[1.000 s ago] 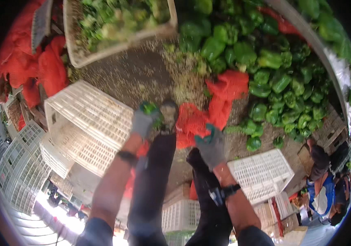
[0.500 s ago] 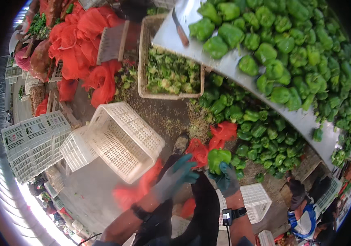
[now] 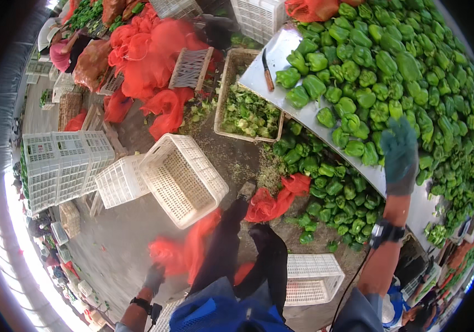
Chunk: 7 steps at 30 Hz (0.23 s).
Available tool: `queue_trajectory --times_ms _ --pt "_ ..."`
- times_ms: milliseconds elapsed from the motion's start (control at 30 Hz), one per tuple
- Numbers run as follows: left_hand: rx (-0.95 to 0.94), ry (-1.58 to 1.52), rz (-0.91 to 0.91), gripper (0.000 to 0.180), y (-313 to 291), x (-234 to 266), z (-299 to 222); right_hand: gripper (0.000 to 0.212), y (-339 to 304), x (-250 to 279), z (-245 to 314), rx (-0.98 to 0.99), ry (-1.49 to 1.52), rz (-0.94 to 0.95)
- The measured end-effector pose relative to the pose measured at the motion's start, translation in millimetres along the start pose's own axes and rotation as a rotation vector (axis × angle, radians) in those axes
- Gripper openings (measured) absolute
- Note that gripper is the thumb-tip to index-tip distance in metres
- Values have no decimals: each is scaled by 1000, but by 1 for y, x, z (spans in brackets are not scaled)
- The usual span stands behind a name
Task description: The person trims the stems from green peppers using a knife, places the trimmed peppers into a crate, and then transfers the contents of the crate and a large mesh bag onto a sorting table.
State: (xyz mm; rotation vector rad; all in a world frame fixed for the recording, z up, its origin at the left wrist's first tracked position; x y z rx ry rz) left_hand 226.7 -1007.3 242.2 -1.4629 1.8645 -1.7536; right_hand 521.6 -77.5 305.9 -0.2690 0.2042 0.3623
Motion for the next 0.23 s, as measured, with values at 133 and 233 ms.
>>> queue_trajectory --times_ms 133,233 --pt "258 142 35 43 -35 -3 63 73 -75 -2 -72 -288 -327 131" --pt "-39 497 293 48 6 -41 100 60 -114 13 -101 -455 -500 -77"
Point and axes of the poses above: each hand's wrist, its own y-axis towards the middle knuckle, its own x-axis out of the back of the hand, z = x × y, the point moved 9 cm from there along y, towards the middle knuckle, and after that the axes turned 13 degrees about -y, right-handed, at the moved point
